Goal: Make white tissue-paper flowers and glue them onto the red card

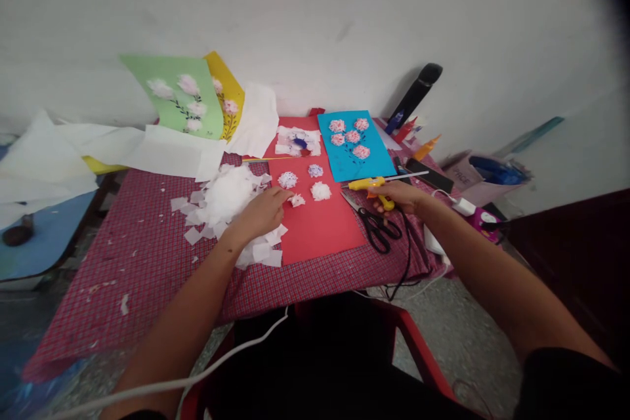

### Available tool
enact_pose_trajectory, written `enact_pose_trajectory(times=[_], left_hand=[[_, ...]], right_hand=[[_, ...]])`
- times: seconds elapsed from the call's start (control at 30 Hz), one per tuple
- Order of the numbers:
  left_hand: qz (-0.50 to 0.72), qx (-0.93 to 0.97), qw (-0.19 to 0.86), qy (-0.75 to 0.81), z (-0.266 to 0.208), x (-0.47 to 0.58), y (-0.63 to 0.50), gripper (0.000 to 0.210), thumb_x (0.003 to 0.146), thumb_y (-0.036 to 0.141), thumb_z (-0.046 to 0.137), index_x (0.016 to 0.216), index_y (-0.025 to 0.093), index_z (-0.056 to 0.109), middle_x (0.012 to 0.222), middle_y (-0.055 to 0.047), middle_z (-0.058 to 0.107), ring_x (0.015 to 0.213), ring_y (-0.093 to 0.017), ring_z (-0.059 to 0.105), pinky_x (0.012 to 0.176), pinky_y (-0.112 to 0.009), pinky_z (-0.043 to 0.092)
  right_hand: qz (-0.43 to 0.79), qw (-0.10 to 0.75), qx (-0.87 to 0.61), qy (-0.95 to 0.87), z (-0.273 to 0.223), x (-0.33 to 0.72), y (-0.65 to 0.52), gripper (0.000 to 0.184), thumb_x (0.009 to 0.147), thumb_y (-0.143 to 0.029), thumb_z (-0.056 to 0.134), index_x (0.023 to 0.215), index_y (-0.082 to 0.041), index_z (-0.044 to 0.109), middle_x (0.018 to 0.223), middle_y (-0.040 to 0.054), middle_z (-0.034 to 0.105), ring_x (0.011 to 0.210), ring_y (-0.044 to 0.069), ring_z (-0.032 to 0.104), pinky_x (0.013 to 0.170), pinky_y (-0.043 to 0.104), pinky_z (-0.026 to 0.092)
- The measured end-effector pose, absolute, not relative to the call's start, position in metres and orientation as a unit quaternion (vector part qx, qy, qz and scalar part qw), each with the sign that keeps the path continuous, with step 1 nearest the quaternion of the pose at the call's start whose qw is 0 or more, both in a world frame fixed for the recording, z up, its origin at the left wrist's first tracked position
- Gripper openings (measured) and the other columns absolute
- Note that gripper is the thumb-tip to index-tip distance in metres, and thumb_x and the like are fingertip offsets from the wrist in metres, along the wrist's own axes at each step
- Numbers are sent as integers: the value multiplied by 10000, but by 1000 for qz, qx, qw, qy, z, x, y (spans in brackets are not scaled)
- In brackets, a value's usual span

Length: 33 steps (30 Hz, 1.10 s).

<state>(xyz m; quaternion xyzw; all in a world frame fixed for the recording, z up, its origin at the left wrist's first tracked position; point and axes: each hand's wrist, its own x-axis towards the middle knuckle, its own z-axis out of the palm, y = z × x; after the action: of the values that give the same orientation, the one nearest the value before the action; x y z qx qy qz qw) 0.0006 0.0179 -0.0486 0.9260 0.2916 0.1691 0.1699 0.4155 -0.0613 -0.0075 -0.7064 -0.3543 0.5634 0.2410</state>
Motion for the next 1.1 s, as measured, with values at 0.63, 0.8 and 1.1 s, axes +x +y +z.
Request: enact_pose_trajectory(times=[0.63,0.8,1.1], left_hand=[[252,871,235,350,-16,-20,23,245,948,137,494,1125,208,648,1130,-75,740,1035,-215,684,925,-376,536],[252,841,294,377,-2,-25,18,136,930,169,523,980,203,644,884,-7,699,754,-143,609,711,-292,459],[139,852,362,352,-3,-29,20,136,890,310,619,926,204,696,799,-5,698,709,-150,614,663,-278,453]], right_hand=[[127,133,-683,-707,11,296,-113,221,1014,-327,578,997,-191,751,995,106,799,891,246,713,773,329,444],[180,135,-593,-773,-6,224,-91,186,1025,-241,560,1036,-195,740,1050,97,791,951,233,702,803,317,449],[138,85,-627,-762,-6,193,-88,246,1048,-350,558,1119,-187,728,1109,136,775,899,244,703,732,315,444]])
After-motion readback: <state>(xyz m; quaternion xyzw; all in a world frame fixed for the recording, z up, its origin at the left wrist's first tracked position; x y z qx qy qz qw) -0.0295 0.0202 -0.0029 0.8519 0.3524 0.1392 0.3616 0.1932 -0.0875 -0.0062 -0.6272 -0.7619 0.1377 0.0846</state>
